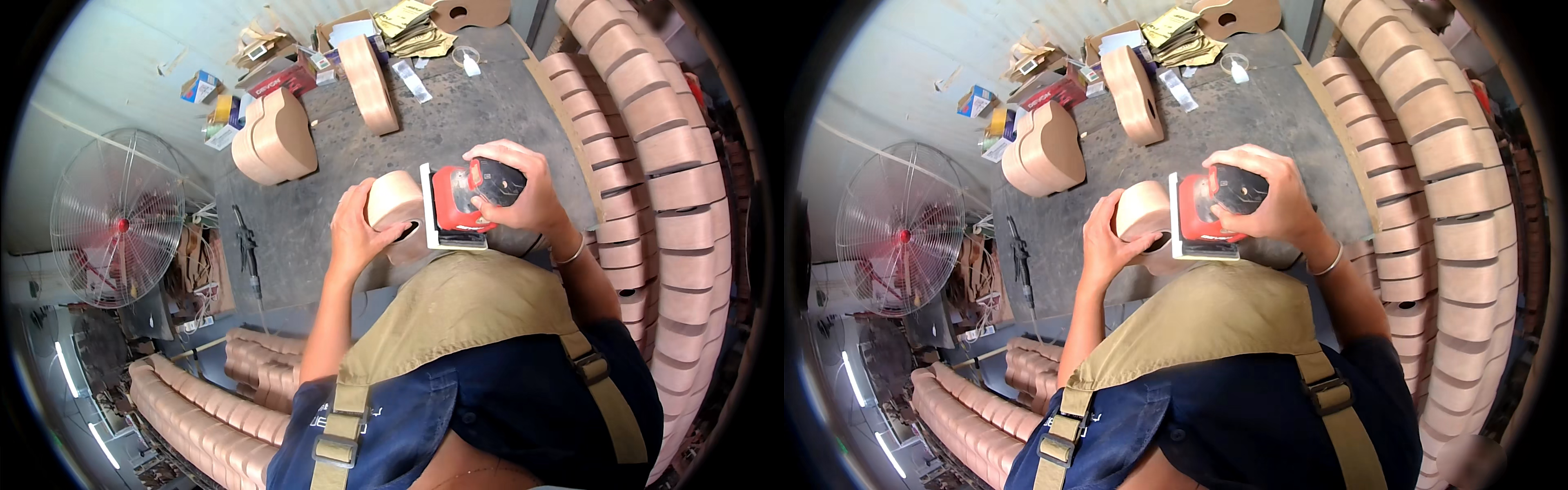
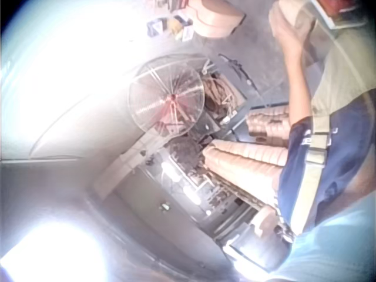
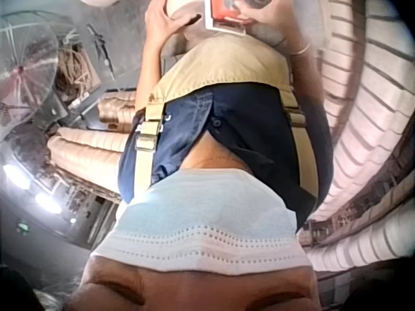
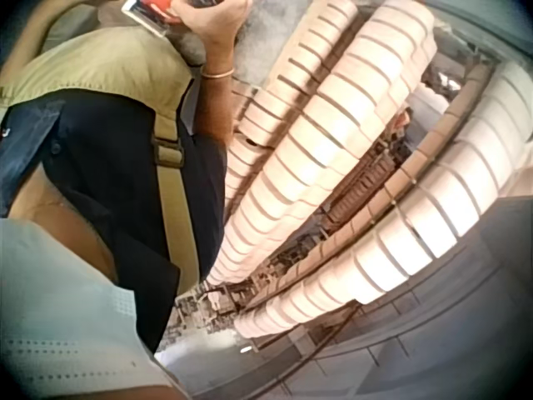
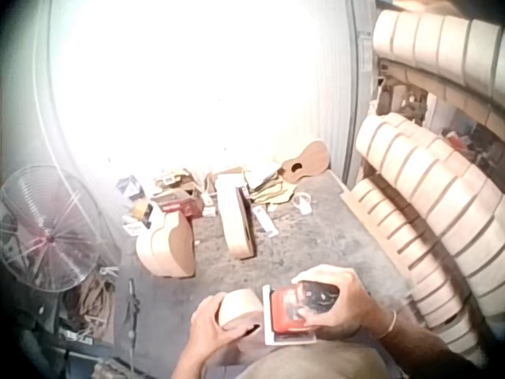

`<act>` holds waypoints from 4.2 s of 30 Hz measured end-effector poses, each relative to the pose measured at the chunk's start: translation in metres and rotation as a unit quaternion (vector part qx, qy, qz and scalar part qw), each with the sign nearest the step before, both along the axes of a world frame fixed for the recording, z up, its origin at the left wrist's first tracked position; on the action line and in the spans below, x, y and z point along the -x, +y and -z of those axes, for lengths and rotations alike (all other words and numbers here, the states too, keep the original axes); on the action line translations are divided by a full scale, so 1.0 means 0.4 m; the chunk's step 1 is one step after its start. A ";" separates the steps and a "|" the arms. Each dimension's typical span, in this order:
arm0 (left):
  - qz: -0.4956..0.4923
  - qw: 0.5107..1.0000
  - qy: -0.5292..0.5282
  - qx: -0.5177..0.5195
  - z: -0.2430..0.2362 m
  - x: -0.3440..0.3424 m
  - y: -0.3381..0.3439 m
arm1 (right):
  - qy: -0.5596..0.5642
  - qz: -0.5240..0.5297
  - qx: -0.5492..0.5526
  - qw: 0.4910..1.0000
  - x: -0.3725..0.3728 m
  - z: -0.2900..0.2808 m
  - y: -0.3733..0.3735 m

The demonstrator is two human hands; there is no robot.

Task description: The person uses a handheld electric sander to smooth the surface of a wooden guitar body. They systematically move the sander across the top, sides, and edges of the instrument, frequently rotating the body to access different areas.

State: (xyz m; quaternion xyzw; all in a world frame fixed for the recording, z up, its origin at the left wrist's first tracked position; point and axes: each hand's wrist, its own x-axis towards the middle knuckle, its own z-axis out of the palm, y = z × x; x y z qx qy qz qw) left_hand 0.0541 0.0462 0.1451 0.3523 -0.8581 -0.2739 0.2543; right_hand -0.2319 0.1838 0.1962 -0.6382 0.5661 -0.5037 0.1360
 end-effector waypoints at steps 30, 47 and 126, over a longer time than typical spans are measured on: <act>-0.084 0.996 -0.016 -0.008 0.014 0.023 0.033 | 0.130 0.049 0.130 0.982 -0.125 -0.025 0.009; -0.097 0.988 0.067 -0.102 0.034 -0.144 0.013 | 0.099 0.044 0.039 0.993 -0.126 0.063 0.003; -0.188 0.982 0.016 -0.024 0.071 -0.168 -0.023 | 0.204 -0.058 0.065 0.975 -0.124 0.077 -0.074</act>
